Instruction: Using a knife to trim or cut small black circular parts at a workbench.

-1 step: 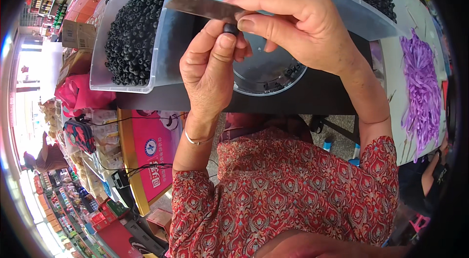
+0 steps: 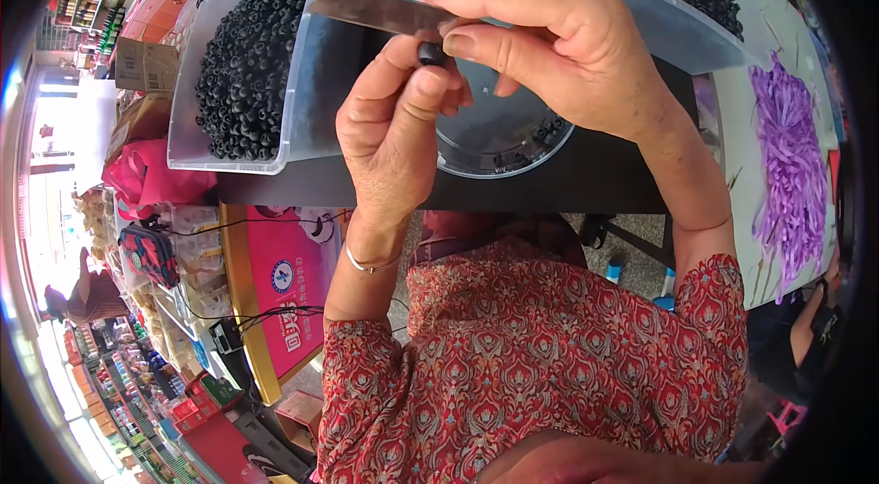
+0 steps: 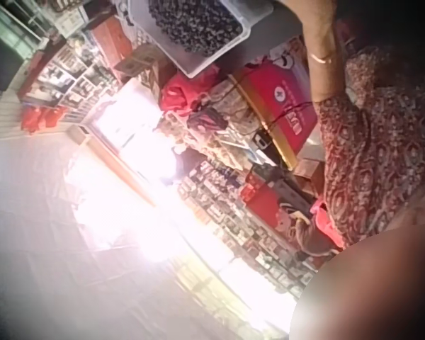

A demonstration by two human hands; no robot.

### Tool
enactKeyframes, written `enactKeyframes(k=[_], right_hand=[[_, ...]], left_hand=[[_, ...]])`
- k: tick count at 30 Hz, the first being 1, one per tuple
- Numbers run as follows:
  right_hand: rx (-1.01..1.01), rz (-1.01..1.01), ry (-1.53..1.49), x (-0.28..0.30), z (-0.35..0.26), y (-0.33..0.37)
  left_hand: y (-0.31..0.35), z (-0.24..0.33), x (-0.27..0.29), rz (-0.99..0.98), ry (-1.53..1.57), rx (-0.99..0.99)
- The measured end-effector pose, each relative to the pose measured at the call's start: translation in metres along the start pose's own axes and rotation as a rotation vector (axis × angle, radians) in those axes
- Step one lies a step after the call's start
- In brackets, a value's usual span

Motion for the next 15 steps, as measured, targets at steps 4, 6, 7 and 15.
enactKeyframes(k=[4,6,7,15], right_hand=[[-0.11,-0.018,0.054,0.003,-0.001,0.001],[-0.093,-0.08,-0.12,0.005,-0.003,-0.003],[-0.094,-0.081,-0.123,0.006,-0.002,-0.004],[0.042,-0.045,-0.183,0.0,0.012,-0.002]], left_hand=[[0.0,0.001,-0.001,-0.004,-0.034,0.033],[-0.002,0.0,0.001,-0.038,-0.067,0.024],[-0.003,0.0,0.003,-0.036,-0.069,0.025],[-0.011,-0.009,0.004,-0.084,0.285,0.209]])
Point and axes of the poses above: each hand's wrist, its own y-axis away from the middle knuckle, its own x-axis out of the back of the hand, z = x × y, the point moved 5 cm from there along -y, towards the middle knuckle, and after that the axes turned 3 degrees about -x, right-handed, at the moved point
